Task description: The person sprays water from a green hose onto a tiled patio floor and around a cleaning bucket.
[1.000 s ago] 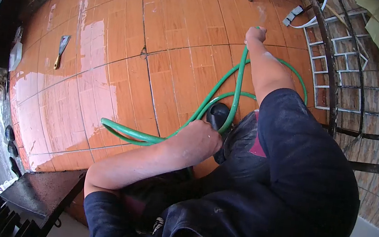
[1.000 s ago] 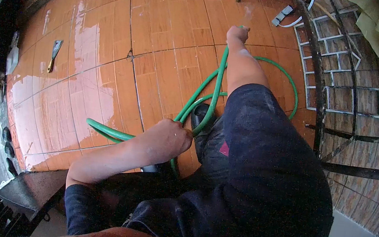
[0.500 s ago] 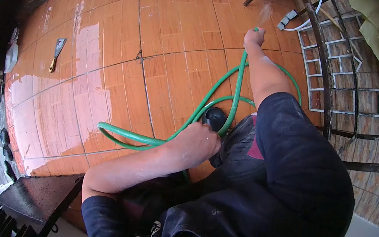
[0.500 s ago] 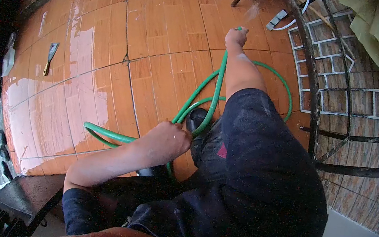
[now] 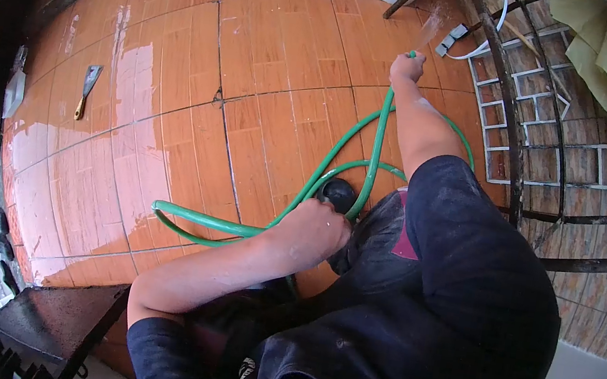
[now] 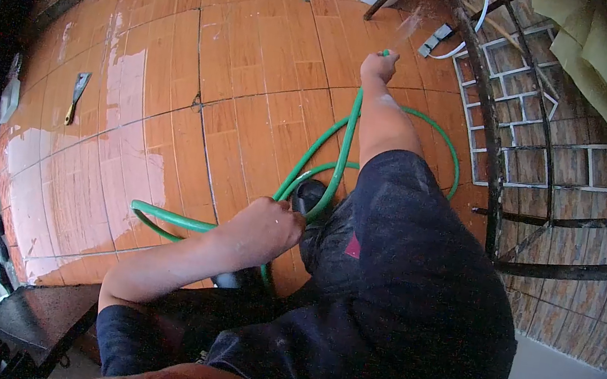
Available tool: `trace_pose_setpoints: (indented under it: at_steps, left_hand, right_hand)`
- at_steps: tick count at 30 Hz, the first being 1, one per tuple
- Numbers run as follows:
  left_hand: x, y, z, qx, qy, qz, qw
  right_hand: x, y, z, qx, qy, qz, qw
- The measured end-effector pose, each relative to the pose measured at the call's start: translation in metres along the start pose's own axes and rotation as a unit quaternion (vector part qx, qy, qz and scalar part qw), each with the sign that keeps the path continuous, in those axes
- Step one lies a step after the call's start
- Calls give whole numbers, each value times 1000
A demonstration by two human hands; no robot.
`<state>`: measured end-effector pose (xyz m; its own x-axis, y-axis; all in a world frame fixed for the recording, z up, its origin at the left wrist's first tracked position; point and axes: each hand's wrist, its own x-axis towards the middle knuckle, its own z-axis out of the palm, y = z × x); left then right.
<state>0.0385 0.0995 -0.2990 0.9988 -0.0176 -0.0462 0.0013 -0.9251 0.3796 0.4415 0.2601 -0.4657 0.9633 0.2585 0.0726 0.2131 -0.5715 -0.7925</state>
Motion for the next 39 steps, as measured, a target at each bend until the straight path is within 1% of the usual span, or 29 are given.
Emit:
trace_pose_setpoints:
  at_steps: [7,9,10,13,15,19,22,24,28,30,37,39]
  left_hand:
    - [1,0,4,-5,3,4,1000]
    - [1,1,4,-6,3,3,1000]
    - [2,1,6,2,2,6,1000]
    - [1,1,5,8,4,11,1000]
    - [1,1,4,8,7,13,1000]
    - [1,2,3,2,-1,3,1000]
    - [1,2,5,0,-5,5,1000]
    - [1,2,4,-1,-3,5,1000]
    - [1,2,2,1,-12,2,1000]
    - [1,2,1,5,-17,1,1000]
    - [1,-1,5,5,-7,4,1000]
    - [1,-1,5,9,-9,6,1000]
  right_hand:
    - [-3,-5,-7,-10,-6,-2,1000]
    - [-1,-2,-6,-17,8,-33,999]
    - [2,1,-4,-16,7,-34,999]
    - [5,3,-1,-15,14,-34,999]
    - [4,2,-1,-32,18,-15,999]
    - [-1,-2,-4,-18,17,-28,999]
    - [0,0,-5,-4,-6,-20,1000]
    - [1,0,-3,0,22,-27,999]
    - [1,-1,-5,-9,19,-21,1000]
    - [-1,-2,-7,-14,3,-52,999]
    - [0,0,-5,2,0,-52,999]
    - [3,2,-2,3,10,-23,1000]
